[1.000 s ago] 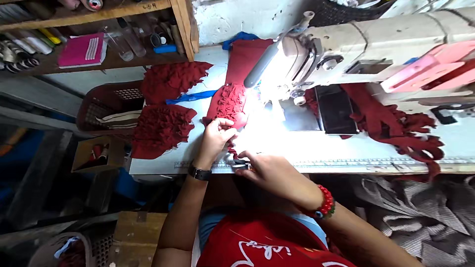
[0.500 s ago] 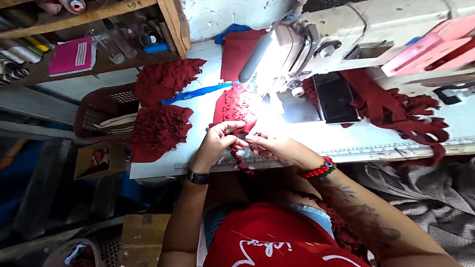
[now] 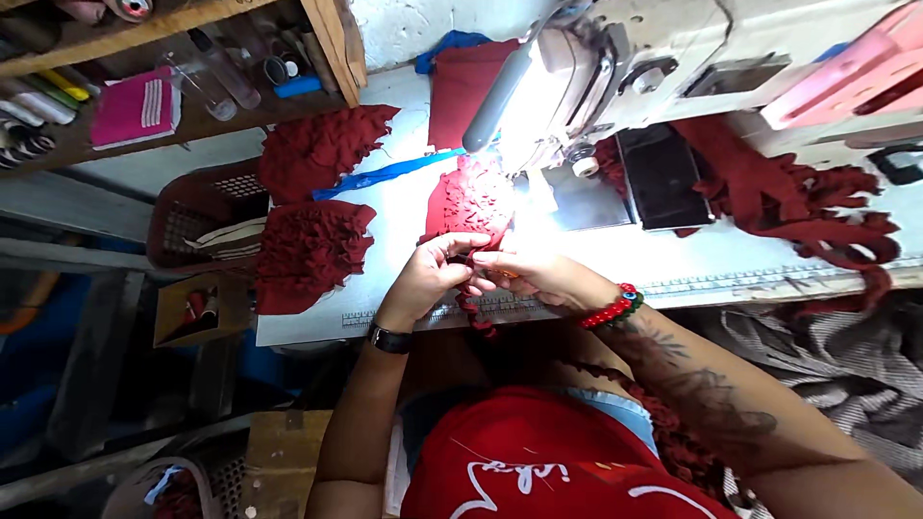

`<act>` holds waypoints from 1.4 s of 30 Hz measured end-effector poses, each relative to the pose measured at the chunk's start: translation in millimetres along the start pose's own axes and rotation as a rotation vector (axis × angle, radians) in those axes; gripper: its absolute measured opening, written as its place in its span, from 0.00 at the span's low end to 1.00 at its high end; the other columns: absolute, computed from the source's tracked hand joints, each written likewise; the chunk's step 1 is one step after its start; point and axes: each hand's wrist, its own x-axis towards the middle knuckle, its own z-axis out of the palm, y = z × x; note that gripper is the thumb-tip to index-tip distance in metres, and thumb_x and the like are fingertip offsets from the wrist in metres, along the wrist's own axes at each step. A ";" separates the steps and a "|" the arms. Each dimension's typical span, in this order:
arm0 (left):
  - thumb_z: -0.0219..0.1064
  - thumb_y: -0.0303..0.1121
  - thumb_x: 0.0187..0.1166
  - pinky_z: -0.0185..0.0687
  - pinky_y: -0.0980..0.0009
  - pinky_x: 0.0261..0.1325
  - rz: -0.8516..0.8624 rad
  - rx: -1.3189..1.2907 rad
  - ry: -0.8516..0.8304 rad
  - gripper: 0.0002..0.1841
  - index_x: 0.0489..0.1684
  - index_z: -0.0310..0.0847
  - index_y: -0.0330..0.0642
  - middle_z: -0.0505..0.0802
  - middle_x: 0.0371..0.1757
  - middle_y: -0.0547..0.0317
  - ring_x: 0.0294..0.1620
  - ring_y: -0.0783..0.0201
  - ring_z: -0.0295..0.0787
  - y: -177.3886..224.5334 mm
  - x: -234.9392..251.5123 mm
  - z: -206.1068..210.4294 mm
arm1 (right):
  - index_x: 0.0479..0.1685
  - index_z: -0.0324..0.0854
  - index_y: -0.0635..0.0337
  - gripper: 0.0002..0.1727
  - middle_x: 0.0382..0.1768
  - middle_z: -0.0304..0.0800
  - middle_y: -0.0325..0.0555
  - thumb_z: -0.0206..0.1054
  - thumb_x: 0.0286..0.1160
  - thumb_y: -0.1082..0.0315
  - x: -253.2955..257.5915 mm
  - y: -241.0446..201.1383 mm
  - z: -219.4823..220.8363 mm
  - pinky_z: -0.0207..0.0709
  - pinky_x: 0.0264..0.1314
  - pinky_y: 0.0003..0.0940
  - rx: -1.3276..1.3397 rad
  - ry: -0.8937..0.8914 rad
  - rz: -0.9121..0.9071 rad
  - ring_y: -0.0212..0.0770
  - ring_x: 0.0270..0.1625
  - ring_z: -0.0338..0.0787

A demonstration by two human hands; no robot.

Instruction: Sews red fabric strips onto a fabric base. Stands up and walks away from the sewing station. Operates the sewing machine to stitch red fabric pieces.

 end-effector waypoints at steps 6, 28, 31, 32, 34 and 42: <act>0.56 0.09 0.75 0.94 0.67 0.40 -0.007 0.006 -0.012 0.24 0.70 0.77 0.32 0.92 0.53 0.46 0.33 0.62 0.94 0.1 2.4 -0.7 | 0.24 0.80 0.53 0.18 0.12 0.72 0.30 0.56 0.87 0.63 0.7 -2.5 -0.3 0.55 0.12 0.12 0.007 -0.019 -0.016 0.19 0.10 0.63; 0.53 0.55 0.89 0.89 0.48 0.41 -0.100 1.674 0.004 0.30 0.74 0.83 0.41 0.89 0.62 0.39 0.42 0.47 0.94 10.2 -27.4 36.2 | 0.65 0.86 0.56 0.30 0.55 0.89 0.59 0.68 0.75 0.42 -27.8 3.3 -23.5 0.83 0.44 0.63 -1.248 0.652 -0.046 0.60 0.50 0.92; 0.60 0.46 0.87 0.88 0.53 0.34 0.202 1.615 0.155 0.20 0.35 0.92 0.40 0.91 0.42 0.49 0.36 0.52 0.92 -8.1 -26.0 20.8 | 0.63 0.89 0.51 0.25 0.47 0.90 0.55 0.71 0.74 0.46 -18.7 6.0 -12.3 0.82 0.42 0.61 -1.267 0.564 -0.107 0.57 0.47 0.91; 0.64 0.43 0.85 0.90 0.52 0.37 0.240 1.589 0.153 0.17 0.34 0.91 0.40 0.90 0.47 0.50 0.40 0.52 0.92 -13.4 -22.1 15.0 | 0.61 0.90 0.49 0.21 0.46 0.91 0.53 0.73 0.74 0.51 -16.0 7.2 -9.2 0.82 0.43 0.60 -1.261 0.536 -0.142 0.55 0.48 0.91; 0.66 0.41 0.84 0.91 0.53 0.43 0.253 1.528 0.120 0.14 0.38 0.90 0.40 0.90 0.54 0.50 0.45 0.53 0.93 -20.8 -16.8 7.5 | 0.58 0.91 0.52 0.16 0.47 0.91 0.54 0.74 0.73 0.59 -14.4 9.5 -6.6 0.83 0.46 0.61 -1.249 0.510 -0.182 0.56 0.50 0.91; 0.69 0.40 0.81 0.90 0.53 0.54 0.353 1.491 0.067 0.23 0.73 0.82 0.41 0.89 0.66 0.49 0.58 0.53 0.91 -25.9 2.7 19.0 | 0.55 0.84 0.62 0.12 0.54 0.87 0.60 0.66 0.80 0.65 -62.0 -16.9 -24.1 0.83 0.41 0.63 -1.366 0.856 -0.252 0.63 0.48 0.91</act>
